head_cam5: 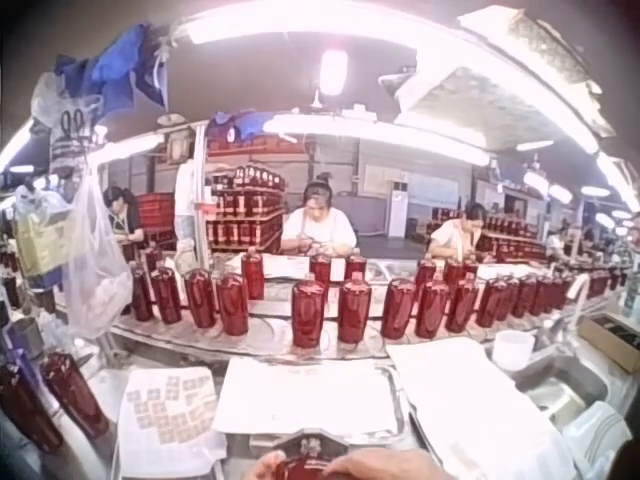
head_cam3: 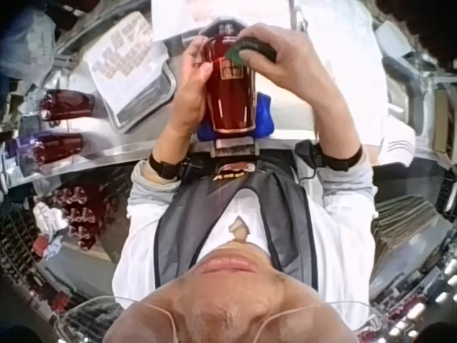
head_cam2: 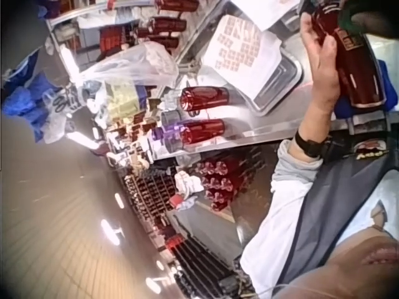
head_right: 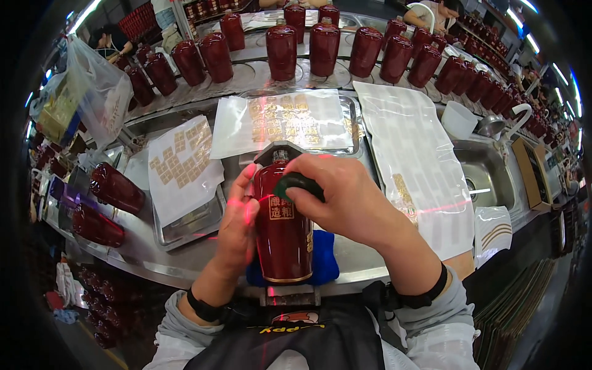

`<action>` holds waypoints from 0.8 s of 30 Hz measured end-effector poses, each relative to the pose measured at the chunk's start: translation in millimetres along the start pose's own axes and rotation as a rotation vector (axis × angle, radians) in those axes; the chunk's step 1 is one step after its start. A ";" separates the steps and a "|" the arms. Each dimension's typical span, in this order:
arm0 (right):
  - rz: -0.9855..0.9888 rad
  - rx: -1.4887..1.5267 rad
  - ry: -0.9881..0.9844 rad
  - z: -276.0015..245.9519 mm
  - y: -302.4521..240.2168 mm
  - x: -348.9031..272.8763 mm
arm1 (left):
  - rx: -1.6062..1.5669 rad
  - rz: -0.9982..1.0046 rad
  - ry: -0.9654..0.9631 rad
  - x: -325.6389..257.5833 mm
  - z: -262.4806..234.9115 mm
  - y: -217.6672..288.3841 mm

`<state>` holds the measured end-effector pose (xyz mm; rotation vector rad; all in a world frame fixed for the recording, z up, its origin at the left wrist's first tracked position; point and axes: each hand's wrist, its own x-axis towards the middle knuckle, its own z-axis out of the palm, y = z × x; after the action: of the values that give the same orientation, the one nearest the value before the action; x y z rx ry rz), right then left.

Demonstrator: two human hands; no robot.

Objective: Apply decorative gold labels and stickers to red glass liquor bottles on a factory assembly line.

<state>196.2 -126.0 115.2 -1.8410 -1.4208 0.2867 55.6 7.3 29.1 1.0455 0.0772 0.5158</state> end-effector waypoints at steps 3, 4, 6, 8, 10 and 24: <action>-0.227 -0.071 -0.019 4.6 -5.9 20.0 | -0.170 -0.020 0.001 -2.6 -3.2 2.0; -0.168 -0.106 0.026 5.6 -9.6 26.2 | -0.170 -0.017 0.012 -2.8 -3.1 2.0; -0.172 -0.385 0.181 4.7 -20.2 30.2 | -0.175 -0.011 0.018 -2.0 -3.9 2.1; -0.380 -0.455 0.109 4.0 -30.8 16.4 | -0.212 -0.022 0.007 -1.3 -4.6 1.9; -0.595 -0.383 -0.124 4.5 -33.7 2.0 | -0.218 -0.020 0.006 -1.1 -5.2 2.2; -0.317 -0.377 0.062 10.8 -14.9 30.7 | -0.156 -0.010 0.067 -3.8 -3.7 4.4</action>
<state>189.7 -92.7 126.5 -1.8534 -1.7837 -0.2097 49.6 10.3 30.2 0.8747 0.1000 0.5397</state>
